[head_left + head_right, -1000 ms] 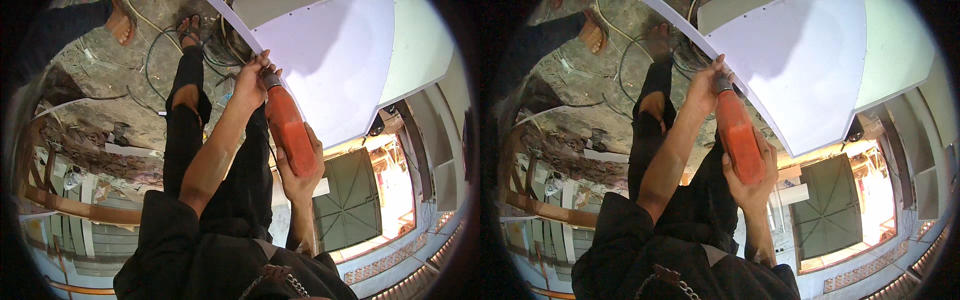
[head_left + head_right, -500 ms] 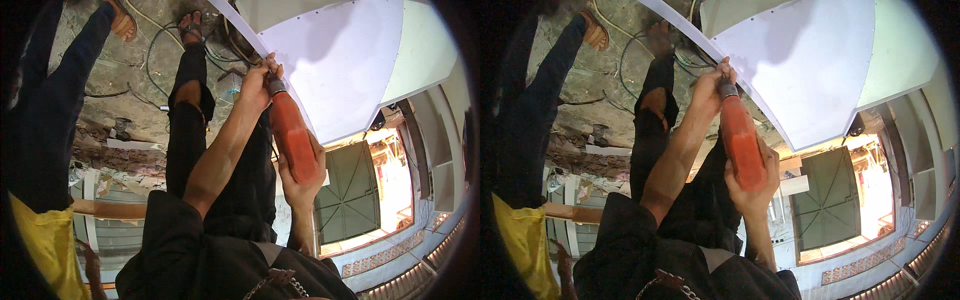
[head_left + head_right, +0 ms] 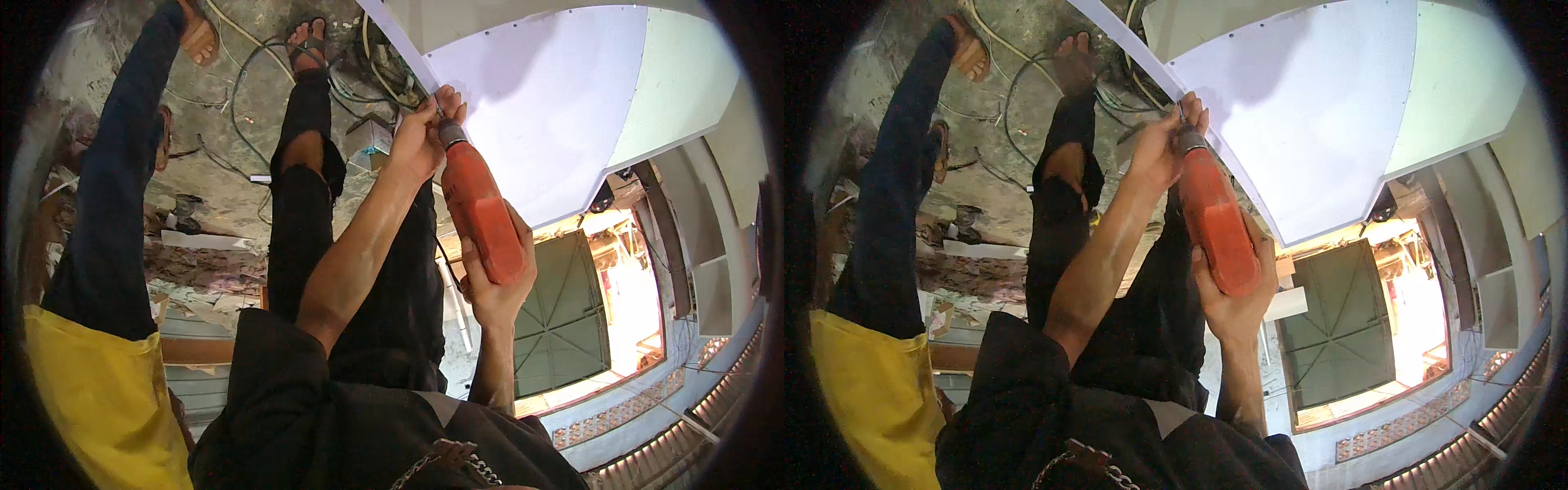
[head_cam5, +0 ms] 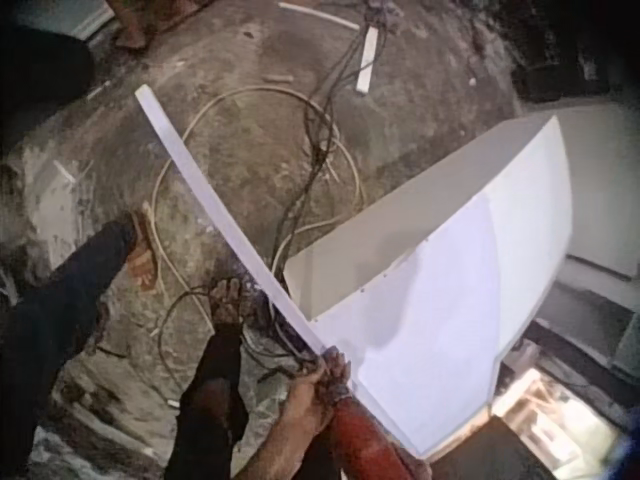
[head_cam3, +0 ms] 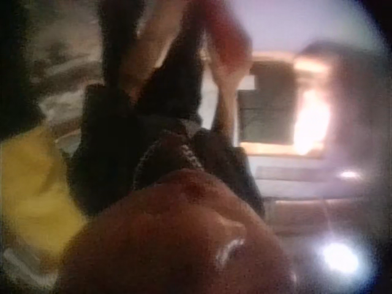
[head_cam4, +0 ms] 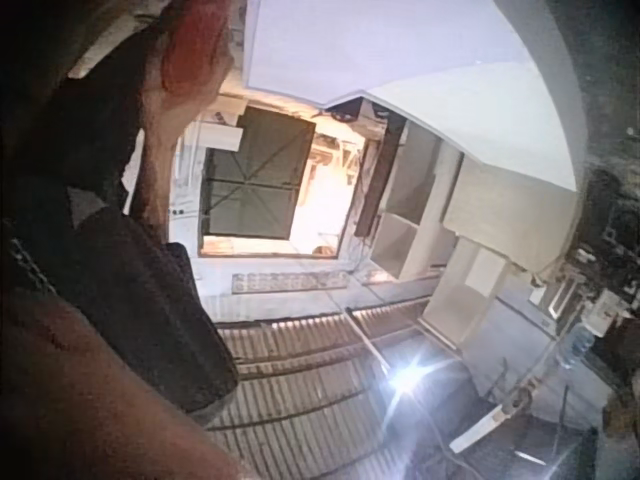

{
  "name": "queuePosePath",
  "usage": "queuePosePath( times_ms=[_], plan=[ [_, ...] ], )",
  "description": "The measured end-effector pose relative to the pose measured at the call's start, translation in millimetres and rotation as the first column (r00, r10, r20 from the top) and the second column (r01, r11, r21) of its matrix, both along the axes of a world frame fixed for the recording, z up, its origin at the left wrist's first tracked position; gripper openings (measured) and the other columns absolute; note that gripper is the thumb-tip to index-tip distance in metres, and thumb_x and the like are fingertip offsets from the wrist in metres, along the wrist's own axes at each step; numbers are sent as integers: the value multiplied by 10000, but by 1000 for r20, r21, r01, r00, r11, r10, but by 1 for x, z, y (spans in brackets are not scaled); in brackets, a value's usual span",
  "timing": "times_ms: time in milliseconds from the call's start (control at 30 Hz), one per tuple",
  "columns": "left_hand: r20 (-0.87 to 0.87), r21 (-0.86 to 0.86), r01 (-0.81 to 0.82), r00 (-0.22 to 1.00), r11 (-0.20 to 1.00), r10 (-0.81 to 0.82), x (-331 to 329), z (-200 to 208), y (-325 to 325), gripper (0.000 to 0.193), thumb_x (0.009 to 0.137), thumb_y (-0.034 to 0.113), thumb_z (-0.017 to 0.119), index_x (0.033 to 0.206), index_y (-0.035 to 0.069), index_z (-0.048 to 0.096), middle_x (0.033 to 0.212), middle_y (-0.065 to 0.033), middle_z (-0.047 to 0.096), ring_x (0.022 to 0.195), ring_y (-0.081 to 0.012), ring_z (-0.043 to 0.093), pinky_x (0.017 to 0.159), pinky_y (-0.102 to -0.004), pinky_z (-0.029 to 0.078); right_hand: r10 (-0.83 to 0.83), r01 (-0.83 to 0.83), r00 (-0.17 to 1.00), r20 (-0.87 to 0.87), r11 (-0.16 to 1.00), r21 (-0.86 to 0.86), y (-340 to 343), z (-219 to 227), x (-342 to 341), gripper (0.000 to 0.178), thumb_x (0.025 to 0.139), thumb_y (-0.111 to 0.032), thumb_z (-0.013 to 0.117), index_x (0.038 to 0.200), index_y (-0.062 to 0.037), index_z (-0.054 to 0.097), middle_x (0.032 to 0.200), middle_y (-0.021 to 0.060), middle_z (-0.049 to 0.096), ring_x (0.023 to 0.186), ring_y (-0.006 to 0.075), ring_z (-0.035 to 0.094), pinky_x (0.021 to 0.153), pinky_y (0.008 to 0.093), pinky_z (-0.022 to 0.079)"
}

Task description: The person assembles white furniture panels using a power drill and a hand saw while assisted by another person.

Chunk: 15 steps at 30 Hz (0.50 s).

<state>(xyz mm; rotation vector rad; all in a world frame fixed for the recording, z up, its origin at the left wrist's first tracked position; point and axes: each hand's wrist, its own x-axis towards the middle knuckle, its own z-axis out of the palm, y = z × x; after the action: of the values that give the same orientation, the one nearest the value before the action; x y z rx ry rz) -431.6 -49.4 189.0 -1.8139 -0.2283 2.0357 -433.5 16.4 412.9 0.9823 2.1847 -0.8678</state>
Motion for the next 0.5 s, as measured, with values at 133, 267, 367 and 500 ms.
queuePosePath(
  times_ms=[133, 267, 367, 500],
  plan=[
    [7, 28, -116, 993, 993, 116, 7, -8, 2, 294, 1058, 112, 435, 1271, -86, 478, 1193, -147, 617, 1046, -220, 655, 1081, -412, 492, -33, 33, 999, -20, 999, -14, -2, 0, -1, 596, 795, -168, 789, 1304, 34, 555, 1143, 158, 640, 1062, 249, 631, 934, 367, 492],
    [-8, 63, -146, 989, 987, 146, 7, -6, 5, 257, 1069, 112, 406, 1223, -69, 504, 1086, -115, 626, 1002, -215, 636, 1034, -434, 525, 36, -34, 999, -25, 997, 66, 0, -1, 6, 614, 787, -206, 789, 1304, 36, 564, 1146, 173, 633, 1051, 286, 608, 947, 396, 474],
    [45, 50, -145, 989, 988, 143, 4, -5, 8, 250, 1067, 108, 409, 1217, -69, 502, 1051, -104, 614, 980, -221, 626, 1021, -436, 529, 124, -123, 992, -1, 985, 122, -5, 1, 3, 627, 775, -228, 790, 1302, 33, 572, 1153, 180, 628, 1063, 311, 562, 960, 413, 451],
    [59, 95, -249, 968, 964, 245, 11, -12, 8, 235, 1063, 99, 417, 1204, -66, 509, 999, -95, 601, 955, -221, 614, 1006, -436, 538, 141, -142, 990, 16, 981, 129, -7, 2, 6, 638, 772, -253, 785, 1307, 23, 575, 1169, 169, 625, 1083, 319, 510, 965, 430, 429]
  ],
)
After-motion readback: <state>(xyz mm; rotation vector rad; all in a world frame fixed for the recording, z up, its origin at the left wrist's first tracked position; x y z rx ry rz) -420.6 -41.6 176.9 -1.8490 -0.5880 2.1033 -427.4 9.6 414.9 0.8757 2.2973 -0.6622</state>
